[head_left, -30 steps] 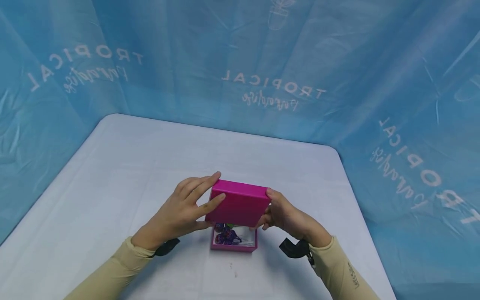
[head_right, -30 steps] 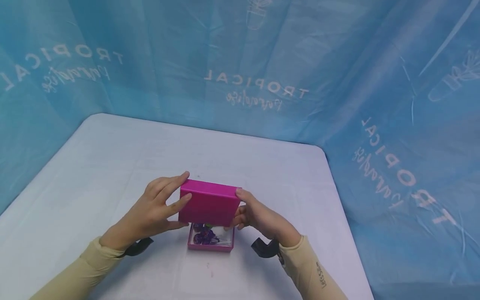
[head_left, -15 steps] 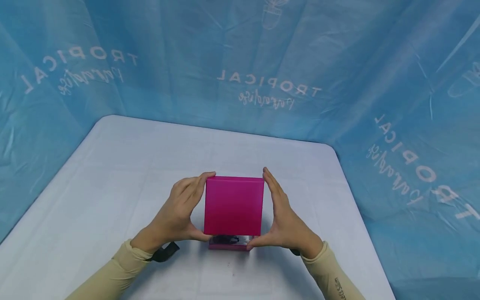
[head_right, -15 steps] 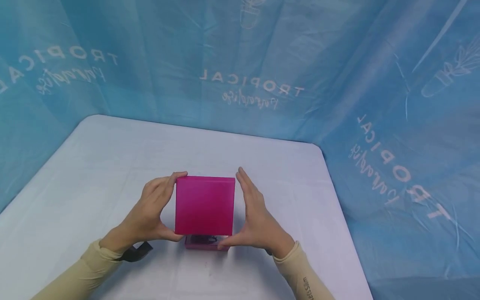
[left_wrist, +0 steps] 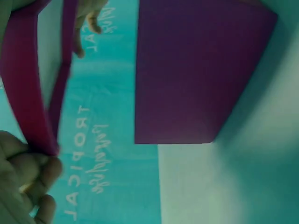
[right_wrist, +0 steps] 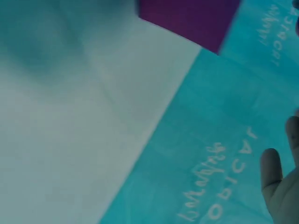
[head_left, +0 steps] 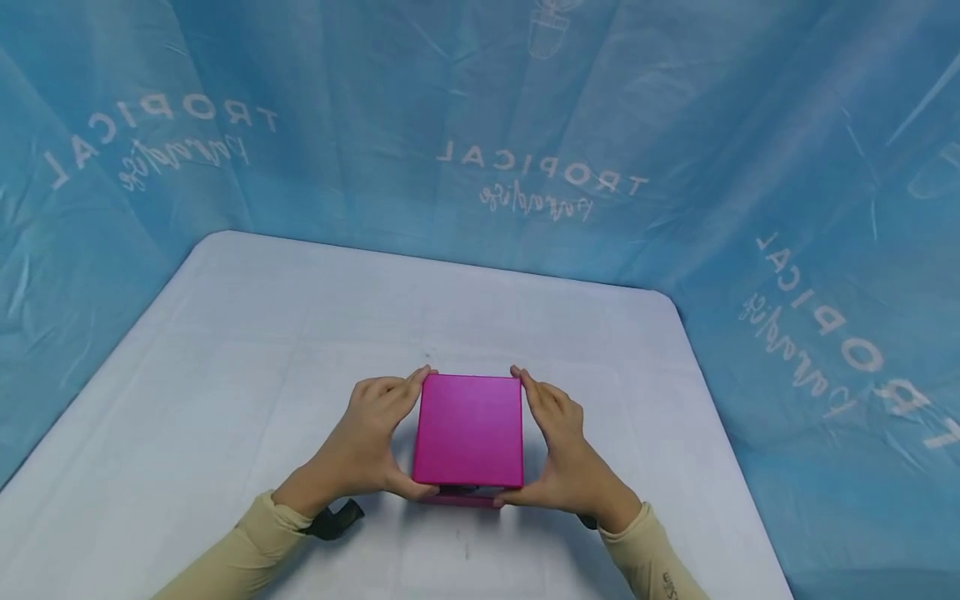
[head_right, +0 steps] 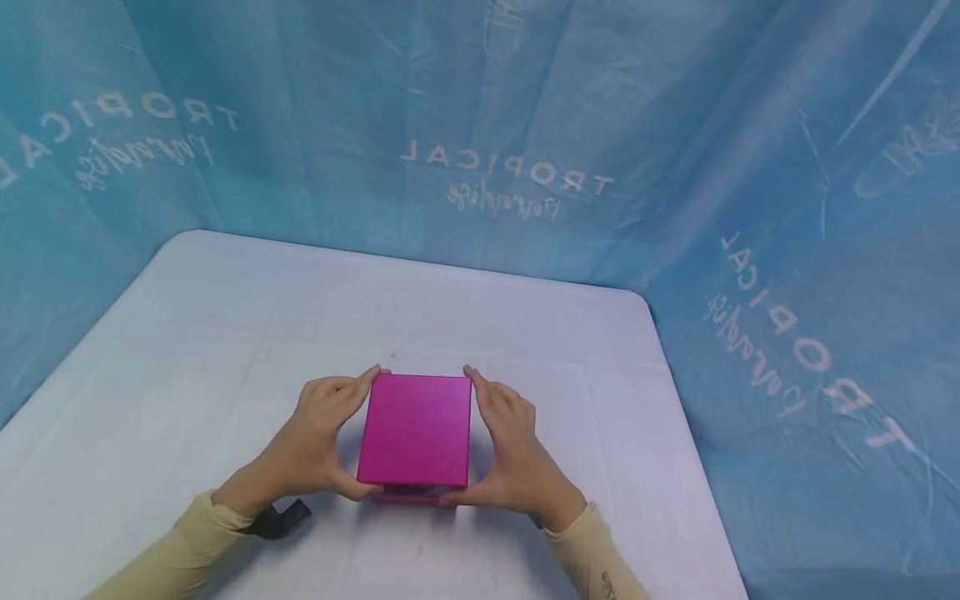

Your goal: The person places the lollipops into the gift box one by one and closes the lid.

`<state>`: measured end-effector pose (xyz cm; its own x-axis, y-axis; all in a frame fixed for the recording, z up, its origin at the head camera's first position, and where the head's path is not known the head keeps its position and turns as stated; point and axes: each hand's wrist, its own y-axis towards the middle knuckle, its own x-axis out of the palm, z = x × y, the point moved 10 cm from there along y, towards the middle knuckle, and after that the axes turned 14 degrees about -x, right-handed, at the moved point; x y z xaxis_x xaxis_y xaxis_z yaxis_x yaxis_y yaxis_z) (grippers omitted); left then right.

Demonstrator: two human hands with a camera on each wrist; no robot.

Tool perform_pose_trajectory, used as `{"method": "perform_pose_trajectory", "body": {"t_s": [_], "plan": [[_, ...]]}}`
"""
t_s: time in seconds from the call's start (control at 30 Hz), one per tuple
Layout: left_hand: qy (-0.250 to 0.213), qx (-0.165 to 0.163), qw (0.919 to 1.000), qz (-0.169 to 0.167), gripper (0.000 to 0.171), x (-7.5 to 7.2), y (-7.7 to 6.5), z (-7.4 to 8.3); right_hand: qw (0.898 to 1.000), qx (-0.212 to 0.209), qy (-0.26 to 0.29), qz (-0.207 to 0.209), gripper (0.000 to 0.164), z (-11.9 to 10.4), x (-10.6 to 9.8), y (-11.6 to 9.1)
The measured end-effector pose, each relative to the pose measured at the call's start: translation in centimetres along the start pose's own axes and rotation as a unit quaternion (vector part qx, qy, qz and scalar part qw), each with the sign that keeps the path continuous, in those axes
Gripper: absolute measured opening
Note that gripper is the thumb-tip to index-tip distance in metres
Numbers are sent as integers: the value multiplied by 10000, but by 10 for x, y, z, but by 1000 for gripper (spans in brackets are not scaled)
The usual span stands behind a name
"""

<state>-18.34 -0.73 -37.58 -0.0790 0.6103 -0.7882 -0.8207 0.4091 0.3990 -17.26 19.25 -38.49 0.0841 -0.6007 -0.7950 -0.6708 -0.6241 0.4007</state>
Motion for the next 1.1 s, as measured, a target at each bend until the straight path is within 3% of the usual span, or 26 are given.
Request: {"method": "perform_pose_trajectory", "body": {"t_s": [0.17,0.3,1.1], "plan": [[243,-418,9979,-435,138,19,-6,-9,9997,198,37,-164,149,10,17,-15],[432,-570,9955,-623,136,29,-10,-14,9992,241,69,-296,150,14,26,-21],[451,-698,9913,-1024,136,54,-15,-25,9945,712,24,-761,149,28,48,-32]]}}
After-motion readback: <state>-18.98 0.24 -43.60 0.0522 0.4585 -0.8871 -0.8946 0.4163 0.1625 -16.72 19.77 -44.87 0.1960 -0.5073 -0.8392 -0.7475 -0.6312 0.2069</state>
